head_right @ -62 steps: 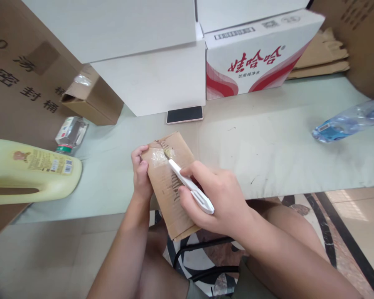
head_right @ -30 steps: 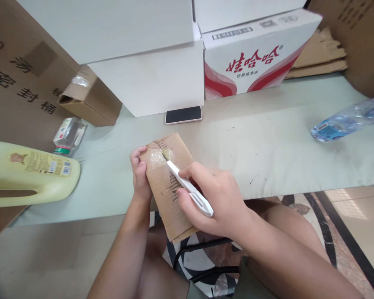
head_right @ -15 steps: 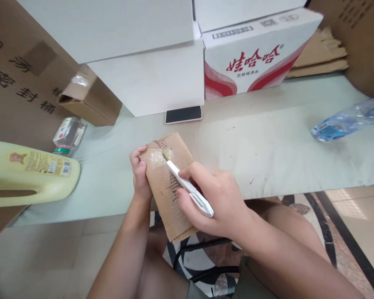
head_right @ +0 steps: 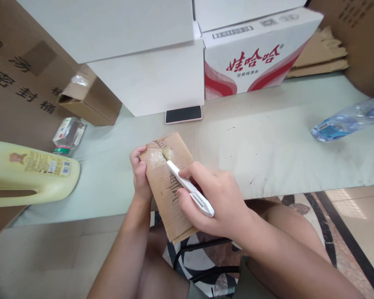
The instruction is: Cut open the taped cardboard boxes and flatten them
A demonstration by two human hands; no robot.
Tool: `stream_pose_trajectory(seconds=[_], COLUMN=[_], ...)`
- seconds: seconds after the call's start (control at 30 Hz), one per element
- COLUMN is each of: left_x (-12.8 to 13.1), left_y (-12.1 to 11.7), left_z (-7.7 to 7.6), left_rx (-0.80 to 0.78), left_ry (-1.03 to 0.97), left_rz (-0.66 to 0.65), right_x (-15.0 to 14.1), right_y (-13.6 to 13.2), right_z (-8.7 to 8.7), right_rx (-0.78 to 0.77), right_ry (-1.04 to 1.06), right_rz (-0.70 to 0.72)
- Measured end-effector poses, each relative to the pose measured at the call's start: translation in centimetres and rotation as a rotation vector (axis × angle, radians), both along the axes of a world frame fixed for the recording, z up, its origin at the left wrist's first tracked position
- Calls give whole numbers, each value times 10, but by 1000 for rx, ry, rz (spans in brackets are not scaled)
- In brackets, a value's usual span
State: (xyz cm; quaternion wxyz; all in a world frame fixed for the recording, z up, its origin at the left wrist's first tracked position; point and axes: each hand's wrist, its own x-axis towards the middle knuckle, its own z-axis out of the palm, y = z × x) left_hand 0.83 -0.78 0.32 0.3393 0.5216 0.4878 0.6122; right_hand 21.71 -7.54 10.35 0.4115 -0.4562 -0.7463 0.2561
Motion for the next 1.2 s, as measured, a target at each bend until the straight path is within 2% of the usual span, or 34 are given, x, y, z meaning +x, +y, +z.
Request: stream_pose_trajectory(seconds=[0.27, 0.57, 0.9, 1.2], left_x=[1, 0, -1, -1], left_y=[0, 0, 2, 2], left_z=[2, 1, -1, -1], left_rx=[0, 18, -2, 16], left_ry=[-5, -8, 3, 11], left_rz=[-3, -11, -22, -12], right_x=[-1, 0, 3, 5], right_y=[-1, -3, -8, -26], right_z=[-2, 2, -1, 3], right_rx=[35, 177, 270, 156], right_ry=[-20, -59, 40, 6], right_rz=[-7, -22, -57, -166])
